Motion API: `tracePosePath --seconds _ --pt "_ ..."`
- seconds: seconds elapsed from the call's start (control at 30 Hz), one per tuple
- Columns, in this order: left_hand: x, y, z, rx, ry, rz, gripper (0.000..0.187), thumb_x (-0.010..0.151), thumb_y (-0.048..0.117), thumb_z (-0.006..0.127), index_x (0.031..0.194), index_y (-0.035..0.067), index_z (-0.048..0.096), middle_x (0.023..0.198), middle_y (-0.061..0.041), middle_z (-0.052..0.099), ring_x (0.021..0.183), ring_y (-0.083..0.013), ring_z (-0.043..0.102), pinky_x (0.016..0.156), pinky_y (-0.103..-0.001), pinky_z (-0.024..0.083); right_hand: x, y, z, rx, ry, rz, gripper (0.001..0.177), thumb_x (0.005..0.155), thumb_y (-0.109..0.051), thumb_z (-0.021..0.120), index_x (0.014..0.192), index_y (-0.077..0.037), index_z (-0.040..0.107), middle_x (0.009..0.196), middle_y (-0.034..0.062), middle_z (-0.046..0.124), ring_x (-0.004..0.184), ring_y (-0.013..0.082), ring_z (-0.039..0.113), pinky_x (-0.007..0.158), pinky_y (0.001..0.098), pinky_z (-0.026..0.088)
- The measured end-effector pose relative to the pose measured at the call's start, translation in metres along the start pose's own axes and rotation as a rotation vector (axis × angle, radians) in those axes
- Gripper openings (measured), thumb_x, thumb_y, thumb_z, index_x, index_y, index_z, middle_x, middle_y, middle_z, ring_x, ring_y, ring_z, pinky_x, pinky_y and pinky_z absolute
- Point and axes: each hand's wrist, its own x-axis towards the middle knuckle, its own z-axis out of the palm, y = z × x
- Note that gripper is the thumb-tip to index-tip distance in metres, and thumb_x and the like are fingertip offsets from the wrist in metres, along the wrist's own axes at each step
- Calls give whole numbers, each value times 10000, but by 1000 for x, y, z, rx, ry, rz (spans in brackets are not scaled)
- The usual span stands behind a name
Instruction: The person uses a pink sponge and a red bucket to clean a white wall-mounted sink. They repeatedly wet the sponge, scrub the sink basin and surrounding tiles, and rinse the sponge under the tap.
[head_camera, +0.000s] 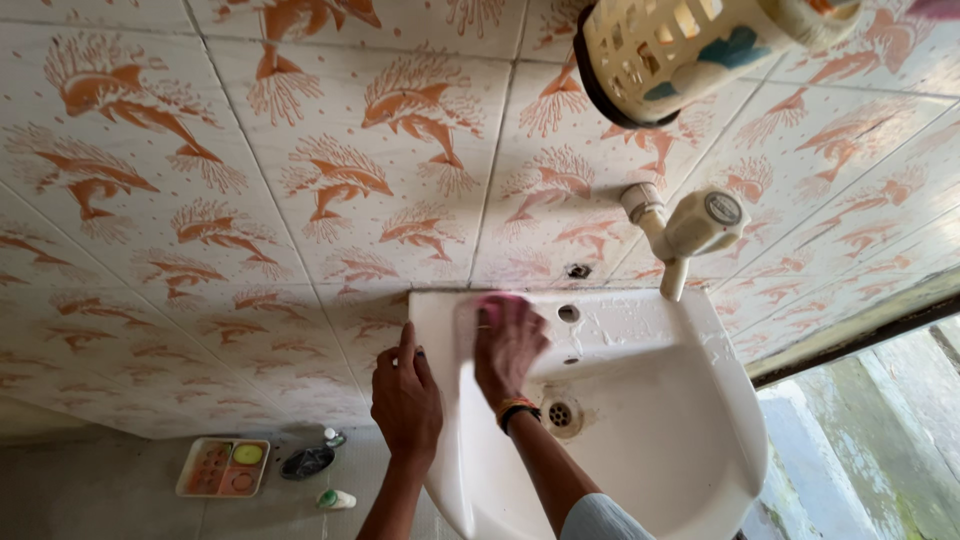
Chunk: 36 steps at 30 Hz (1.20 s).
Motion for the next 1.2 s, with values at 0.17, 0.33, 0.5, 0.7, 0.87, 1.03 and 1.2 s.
tracePosePath --seconds 0.17,0.33,0.5,0.7,0.87,1.03,1.2 --pt "1 0 -1 -1 8 4 441 1001 222 544 1442 208 561 1105 -147 646 974 -343 645 769 -490 537 7 21 -14 98 -156 -300 132 1004 -281 619 1125 -261 667 1184 -39 659 1088 239 518 895 404 416" --pt "-2 -2 3 -5 20 13 438 1007 227 541 1444 199 564 1103 -146 645 970 -344 646 773 -491 536 17 14 -24 -126 119 175 310 851 -250 677 1141 -147 642 1130 41 650 1083 319 517 843 491 383" --pt "-2 -5 6 -5 39 14 431 1004 233 544 1434 213 578 1095 -138 649 976 -339 647 781 -487 538 -1 -12 -14 41 -84 -131 321 914 -223 680 1214 -123 628 1194 71 629 1090 304 525 907 464 423" --pt "1 -2 3 2 22 -10 441 999 242 544 1439 223 572 1081 -140 652 958 -339 651 769 -487 538 13 26 -49 0 11 -74 338 878 -268 740 1194 -183 656 1237 113 603 1072 301 549 899 432 472" --pt "-1 1 -1 20 -2 -18 435 1012 238 536 1445 222 571 1065 -146 647 947 -340 651 763 -486 537 12 1 -18 78 -33 252 266 933 -262 733 1174 -167 672 1157 161 588 1042 310 554 813 444 523" --pt "-1 2 -2 -26 13 -5 433 1012 239 532 1442 219 571 1062 -138 646 939 -330 654 763 -483 540 -7 0 -16 155 -182 -247 261 930 -255 697 1186 -202 684 1216 94 630 991 279 603 622 366 590" --pt "2 0 1 19 -7 -18 438 1011 254 531 1447 226 568 1067 -133 648 939 -332 652 763 -484 538 19 27 -39 -138 61 76 323 766 -314 796 1054 -188 720 1117 121 606 947 336 612 553 434 564"
